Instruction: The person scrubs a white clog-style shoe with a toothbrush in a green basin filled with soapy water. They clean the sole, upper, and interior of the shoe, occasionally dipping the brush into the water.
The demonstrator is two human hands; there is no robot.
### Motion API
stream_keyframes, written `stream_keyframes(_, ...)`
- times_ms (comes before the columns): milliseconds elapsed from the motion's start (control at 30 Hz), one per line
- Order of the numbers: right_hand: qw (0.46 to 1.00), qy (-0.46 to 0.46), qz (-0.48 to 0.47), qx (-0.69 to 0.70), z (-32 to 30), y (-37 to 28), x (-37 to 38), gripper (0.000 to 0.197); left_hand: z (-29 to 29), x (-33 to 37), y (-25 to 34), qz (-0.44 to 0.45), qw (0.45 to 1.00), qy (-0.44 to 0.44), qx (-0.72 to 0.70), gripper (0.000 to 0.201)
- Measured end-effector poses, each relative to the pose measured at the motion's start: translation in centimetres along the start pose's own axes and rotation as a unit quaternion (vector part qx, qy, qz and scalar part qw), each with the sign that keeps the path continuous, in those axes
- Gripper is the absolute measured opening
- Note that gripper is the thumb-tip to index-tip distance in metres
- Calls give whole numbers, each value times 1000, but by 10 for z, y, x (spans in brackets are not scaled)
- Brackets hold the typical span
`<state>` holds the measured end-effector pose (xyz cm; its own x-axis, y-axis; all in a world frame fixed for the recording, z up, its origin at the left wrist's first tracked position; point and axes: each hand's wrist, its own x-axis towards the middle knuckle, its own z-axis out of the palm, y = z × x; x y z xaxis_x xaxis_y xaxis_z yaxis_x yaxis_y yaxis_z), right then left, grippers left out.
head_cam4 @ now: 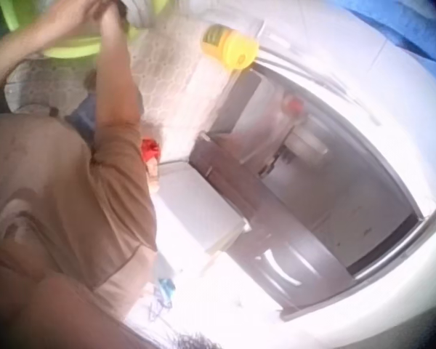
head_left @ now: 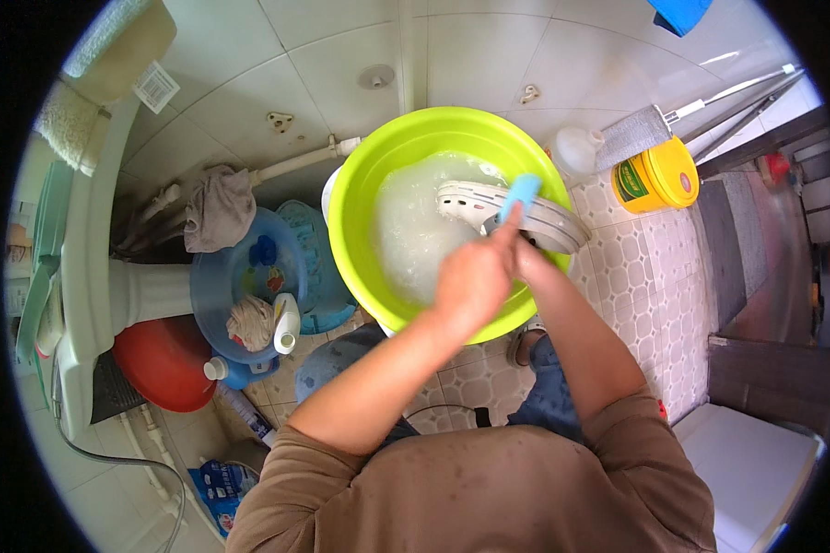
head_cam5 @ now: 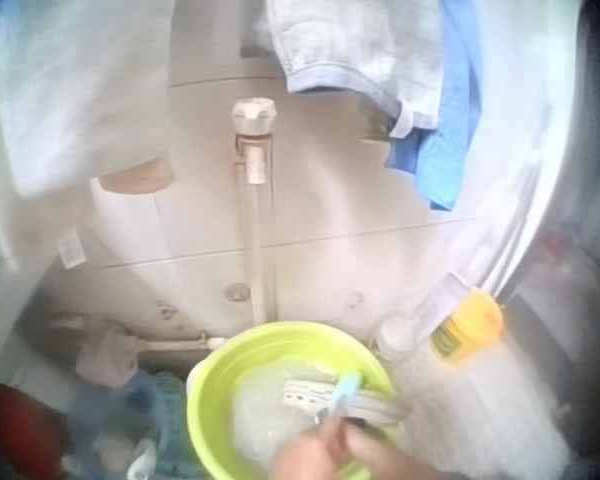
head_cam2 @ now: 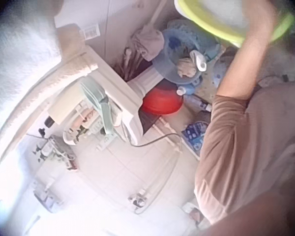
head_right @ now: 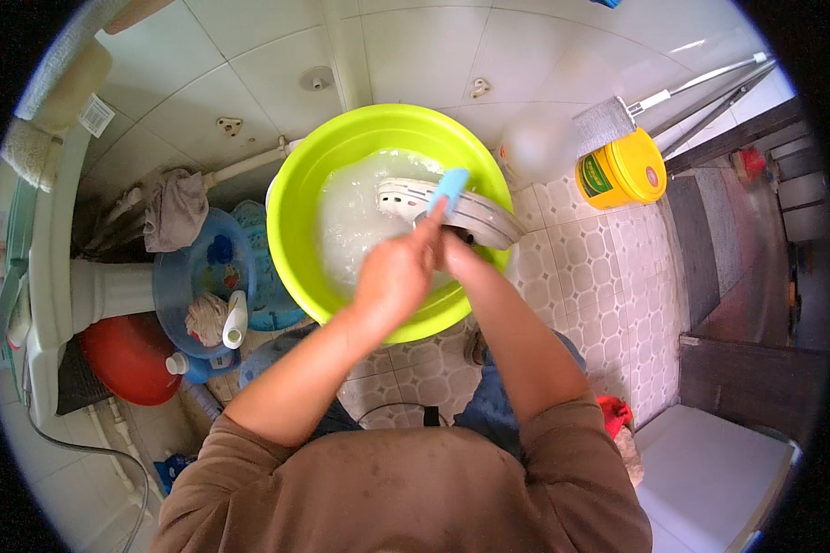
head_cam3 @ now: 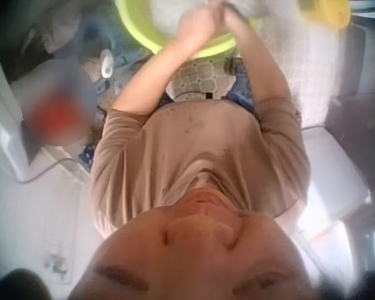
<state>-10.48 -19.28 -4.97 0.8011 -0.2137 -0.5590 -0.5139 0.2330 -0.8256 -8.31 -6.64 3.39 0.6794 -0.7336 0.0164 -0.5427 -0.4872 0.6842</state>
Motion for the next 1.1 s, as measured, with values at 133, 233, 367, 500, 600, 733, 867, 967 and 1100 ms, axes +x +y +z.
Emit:
stream_keyframes(133, 919, 98, -53, -379, 6, -4, 0, 50, 10, 35, -70, -153, 987, 32, 35, 45)
stream_keyframes(233, 997, 81, -14, -8, 13, -8, -4, 51, 12, 0, -12, -18, 1000, 12, 5, 51)
stream_keyframes(367, 932, 83, -107, -335, -2, 6, 11, 49, 7, 21, -27, -81, 996, -5, 48, 51)
stream_keyframes(500, 963, 80, -89, -240, 10, -27, -17, 50, -2, 49, -95, -219, 964, -63, 138, 44)
stream_keyframes(600, 979, 40, -95, -175, 6, -23, -12, 52, 16, 46, -115, -240, 965, -24, 106, 43)
stream_keyframes(733, 976, 44, -102, -189, 2, -16, -2, 55, 10, 28, -39, -167, 986, -9, -19, 47)
stream_keyframes(867, 984, 39, -120, -128, 8, -19, -9, 53, -3, 26, -27, -139, 988, -53, 39, 52)
stream_keyframes(967, 991, -1, -80, -111, 6, -16, -6, 52, 10, 39, -82, -211, 977, -18, 30, 46)
stream_keyframes(1100, 994, 48, -95, -7, 7, -5, 5, 54, 3, 6, -8, -99, 994, -39, 24, 49)
